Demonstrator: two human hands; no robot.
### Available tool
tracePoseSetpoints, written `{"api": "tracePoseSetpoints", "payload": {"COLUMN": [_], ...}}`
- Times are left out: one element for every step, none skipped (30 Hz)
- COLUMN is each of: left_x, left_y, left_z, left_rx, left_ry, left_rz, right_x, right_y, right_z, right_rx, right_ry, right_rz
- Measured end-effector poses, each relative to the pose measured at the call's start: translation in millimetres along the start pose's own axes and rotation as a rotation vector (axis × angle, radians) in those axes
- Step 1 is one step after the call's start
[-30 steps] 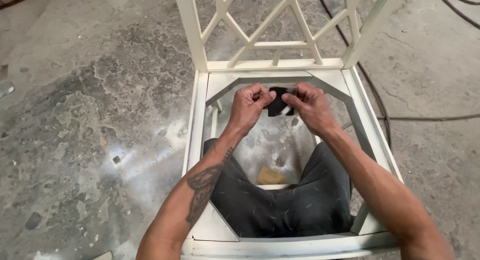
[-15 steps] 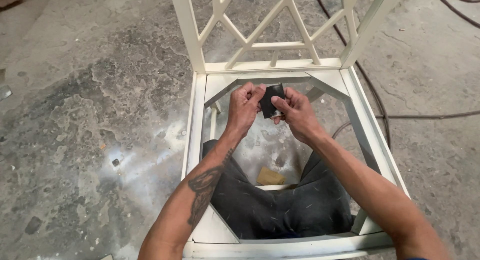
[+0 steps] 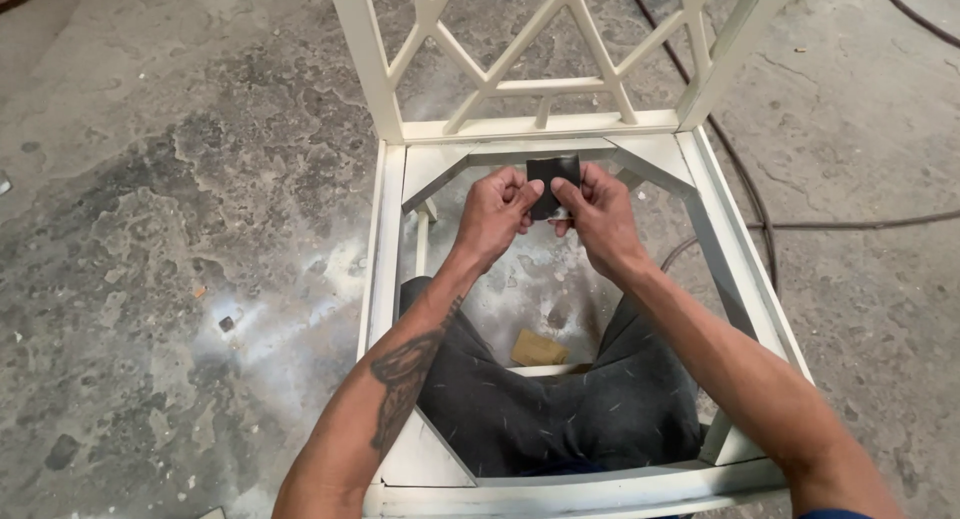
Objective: Sanding a white wooden chair frame using a sanding block and sandpaper to prepare it for finishing.
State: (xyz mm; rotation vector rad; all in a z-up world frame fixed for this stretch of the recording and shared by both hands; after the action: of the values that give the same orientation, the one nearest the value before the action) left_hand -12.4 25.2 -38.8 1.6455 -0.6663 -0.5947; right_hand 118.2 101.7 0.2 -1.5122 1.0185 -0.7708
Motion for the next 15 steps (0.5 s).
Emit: {"api": "tracePoseSetpoints", "payload": {"left_x": [-4, -8, -13, -7, -2, 2, 2, 3, 3, 2, 1, 1, 3, 2, 1], "left_y": [-8, -15, -23, -14, -6, 4, 6, 7, 8, 9, 9, 8, 6, 5, 4], "left_z": [0, 0, 1, 0, -1, -3, -2, 0, 2, 1, 1, 1, 0, 0, 0], "left_rx": [0.000, -0.045, -0.091, -0.092, -0.086, -0.077, -0.077, -0.069, -0.062, -0.058, -0.073, -0.087, -0.082, -0.191, -0.301], "left_ry": [0.001, 0.010, 0.019, 0.021, 0.031, 0.039, 0.039, 0.010, -0.019, -0.016, -0.016, -0.017, -0.014, -0.051, -0.087], "left_rz": [0.000, -0.030, -0.058, -0.055, -0.035, -0.018, -0.019, 0.020, 0.059, 0.060, 0.047, 0.037, 0.043, 0.013, -0.016], "right_x": [1, 2, 3, 3, 2, 0, -7, -12, -18, -13, -8, -1, -7, -16, -25], "right_y": [2, 3, 5, 5, 5, 4, 13, 23, 33, 15, -1, -17, 3, 22, 41], "right_z": [0, -1, -1, -2, -2, -2, 3, 8, 12, 6, -1, -8, 1, 7, 13], "right_rx": [0.000, 0.001, 0.001, 0.001, 0.007, 0.014, 0.014, 0.016, 0.017, 0.021, -0.052, -0.123, -0.116, -0.059, -0.003], "right_ry": [-0.001, 0.007, 0.015, 0.013, 0.020, 0.028, 0.028, 0.018, 0.008, 0.005, 0.009, 0.015, 0.015, 0.014, 0.014], "right_rz": [0.000, -0.008, -0.015, -0.019, -0.013, -0.002, -0.001, -0.027, -0.053, -0.054, -0.206, -0.360, -0.365, -0.377, -0.387]}}
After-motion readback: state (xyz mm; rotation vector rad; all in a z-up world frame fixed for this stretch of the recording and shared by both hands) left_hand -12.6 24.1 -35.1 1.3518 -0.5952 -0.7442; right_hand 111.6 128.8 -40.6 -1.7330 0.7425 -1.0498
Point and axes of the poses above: each hand's wrist, its own x-axis away from the middle knuckle, its own z-axis out of the back of the hand, y = z × x, the point moved 1 cm from there along -x, towards the middle knuckle, and after that the axes turned 11 degrees about y, right-handed, at the moved point
